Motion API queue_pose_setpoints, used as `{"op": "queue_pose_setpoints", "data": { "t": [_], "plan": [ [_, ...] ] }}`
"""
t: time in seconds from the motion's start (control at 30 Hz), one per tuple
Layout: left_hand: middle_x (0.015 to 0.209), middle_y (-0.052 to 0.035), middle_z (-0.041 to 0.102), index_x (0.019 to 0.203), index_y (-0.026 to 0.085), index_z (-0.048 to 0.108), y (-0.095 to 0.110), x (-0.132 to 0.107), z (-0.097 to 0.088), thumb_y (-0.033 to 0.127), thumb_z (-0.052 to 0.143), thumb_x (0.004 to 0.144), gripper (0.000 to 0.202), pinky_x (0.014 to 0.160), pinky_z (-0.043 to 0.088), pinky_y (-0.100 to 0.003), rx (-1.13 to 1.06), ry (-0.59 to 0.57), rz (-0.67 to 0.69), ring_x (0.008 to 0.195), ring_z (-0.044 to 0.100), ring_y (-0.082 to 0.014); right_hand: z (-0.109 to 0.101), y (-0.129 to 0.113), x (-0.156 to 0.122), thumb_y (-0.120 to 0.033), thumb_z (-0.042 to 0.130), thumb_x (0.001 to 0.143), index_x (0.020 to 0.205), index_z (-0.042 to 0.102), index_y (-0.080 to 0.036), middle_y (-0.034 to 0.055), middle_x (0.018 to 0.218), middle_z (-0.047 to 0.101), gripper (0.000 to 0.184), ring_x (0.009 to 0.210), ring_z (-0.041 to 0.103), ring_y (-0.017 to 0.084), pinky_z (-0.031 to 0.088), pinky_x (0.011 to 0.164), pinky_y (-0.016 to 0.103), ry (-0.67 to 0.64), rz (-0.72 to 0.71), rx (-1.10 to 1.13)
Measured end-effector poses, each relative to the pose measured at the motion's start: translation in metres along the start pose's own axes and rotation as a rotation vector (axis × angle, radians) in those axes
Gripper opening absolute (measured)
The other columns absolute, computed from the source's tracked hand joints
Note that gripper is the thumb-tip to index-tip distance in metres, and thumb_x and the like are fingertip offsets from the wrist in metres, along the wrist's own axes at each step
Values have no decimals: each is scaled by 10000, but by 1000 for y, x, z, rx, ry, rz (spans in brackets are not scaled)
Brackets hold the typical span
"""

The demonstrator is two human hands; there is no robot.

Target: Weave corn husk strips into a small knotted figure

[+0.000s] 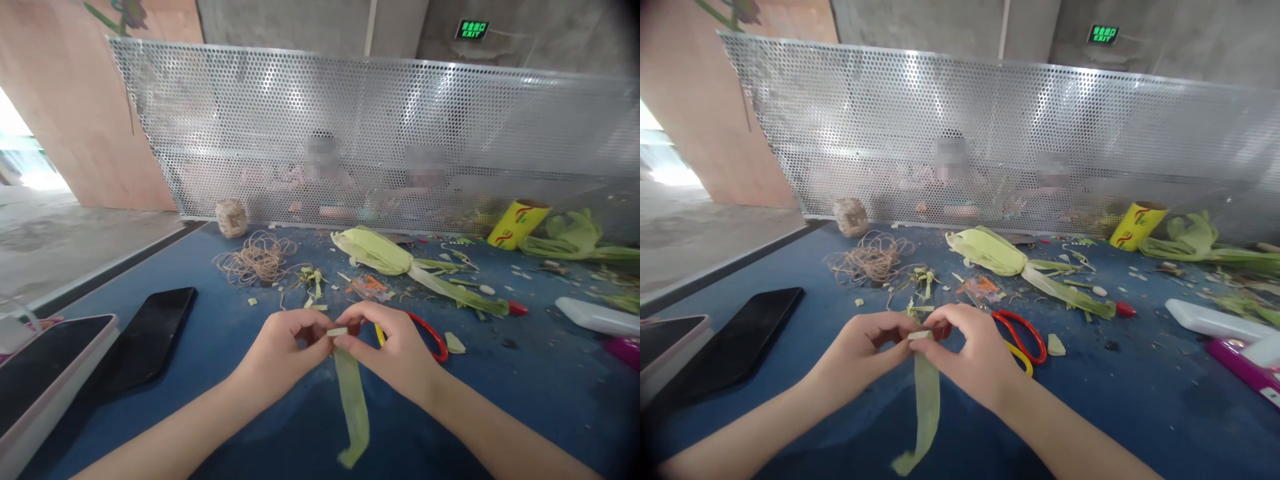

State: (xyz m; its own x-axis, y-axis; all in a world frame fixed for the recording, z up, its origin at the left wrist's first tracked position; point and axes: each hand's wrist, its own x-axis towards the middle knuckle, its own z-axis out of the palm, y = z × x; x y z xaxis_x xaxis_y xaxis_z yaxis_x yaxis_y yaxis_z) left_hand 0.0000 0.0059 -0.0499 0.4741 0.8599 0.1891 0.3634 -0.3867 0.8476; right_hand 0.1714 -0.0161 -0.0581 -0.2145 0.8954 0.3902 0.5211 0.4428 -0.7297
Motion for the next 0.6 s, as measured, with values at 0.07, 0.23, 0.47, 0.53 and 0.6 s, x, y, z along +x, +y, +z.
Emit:
{"op": "queue_pose_setpoints", "data": {
  "t": [0.07, 0.23, 0.47, 0.53, 0.6],
  "plan": [
    [622, -4, 586, 663, 156, 616, -2, 1, 1, 261, 514, 753, 172, 570, 413, -230, -21, -26, -20, 599, 506, -116, 1, 1, 0, -319, 599, 747, 784, 602, -215, -2, 694, 605, 110, 666, 552, 136, 435, 646, 239, 9, -1, 15],
    [595, 12, 511, 663, 134, 582, -2, 2, 0, 328, 543, 758, 220, 544, 386, -216, -125, -119, -81, 565, 446, -94, 1, 4, 2, -256, 562, 773, 720, 593, -202, -13, 661, 603, 82, 610, 537, 111, 423, 590, 209, -10, 18, 24],
    [581, 17, 538, 673, 124, 626, 3, 5, -6, 331, 536, 783, 251, 562, 385, -191, -227, -221, -133, 562, 474, -79, -4, 2, 2, -239, 570, 781, 650, 590, -195, -27, 611, 599, 140, 566, 516, 93, 408, 550, 193, -45, 1, 68],
    [588, 19, 544, 684, 128, 640, 1, 5, -9, 320, 538, 783, 239, 555, 379, -185, -211, -226, -133, 565, 475, -76, -5, 3, 3, -236, 556, 794, 666, 600, -198, -24, 631, 608, 141, 591, 535, 97, 418, 563, 195, -71, -8, 78],
    [605, 17, 556, 700, 130, 649, 0, 5, -10, 326, 537, 785, 241, 548, 373, -181, -198, -232, -142, 571, 475, -75, -5, 5, 4, -224, 558, 792, 761, 625, -211, -17, 699, 630, 75, 647, 565, 105, 435, 587, 198, -80, -5, 101]
  ]
}}
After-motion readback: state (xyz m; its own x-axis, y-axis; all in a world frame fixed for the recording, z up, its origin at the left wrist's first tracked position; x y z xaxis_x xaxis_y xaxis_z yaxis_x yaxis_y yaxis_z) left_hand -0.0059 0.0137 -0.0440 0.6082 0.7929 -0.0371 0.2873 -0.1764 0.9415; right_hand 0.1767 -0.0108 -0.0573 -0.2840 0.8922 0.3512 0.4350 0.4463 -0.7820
